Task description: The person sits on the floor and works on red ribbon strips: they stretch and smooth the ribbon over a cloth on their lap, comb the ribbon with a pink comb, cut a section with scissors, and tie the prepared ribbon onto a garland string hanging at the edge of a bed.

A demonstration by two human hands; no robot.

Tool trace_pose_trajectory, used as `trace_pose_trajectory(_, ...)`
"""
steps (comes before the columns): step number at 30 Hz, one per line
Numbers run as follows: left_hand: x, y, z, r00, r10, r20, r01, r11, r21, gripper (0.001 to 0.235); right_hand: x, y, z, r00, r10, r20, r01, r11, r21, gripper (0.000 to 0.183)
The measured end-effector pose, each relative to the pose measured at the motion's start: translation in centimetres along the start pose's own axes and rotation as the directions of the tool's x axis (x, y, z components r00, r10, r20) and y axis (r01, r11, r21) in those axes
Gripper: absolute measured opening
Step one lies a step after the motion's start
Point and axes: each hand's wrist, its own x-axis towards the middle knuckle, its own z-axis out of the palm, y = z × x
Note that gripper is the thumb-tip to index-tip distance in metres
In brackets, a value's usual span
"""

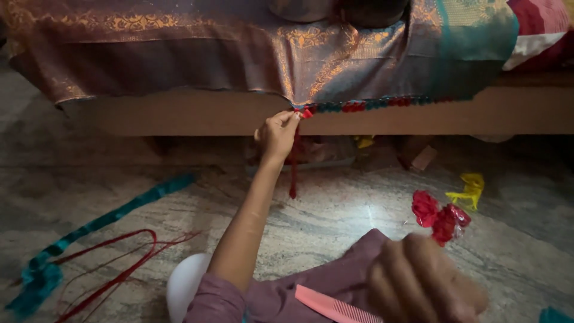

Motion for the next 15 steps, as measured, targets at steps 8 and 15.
trace_pose_trajectory(8, 0.6, -1.7, 1.1, 0.999, -0.022, -0.033, 0.023, 0.999, 0.042, 0.031, 4.7, -8.6, 1.5, 0.969, 0.047, -0.241, -0.085, 0.985, -0.150, 0.011)
trace_pose_trajectory(15, 0.1, -0.1, 0.0, 0.997, -0.078, 0.001, 0.078, 0.992, 0.100, 0.031, 10.6, -7.5, 9.8, 0.933, 0.021, -0.359, -0.236, 0.789, -0.567, 0.013)
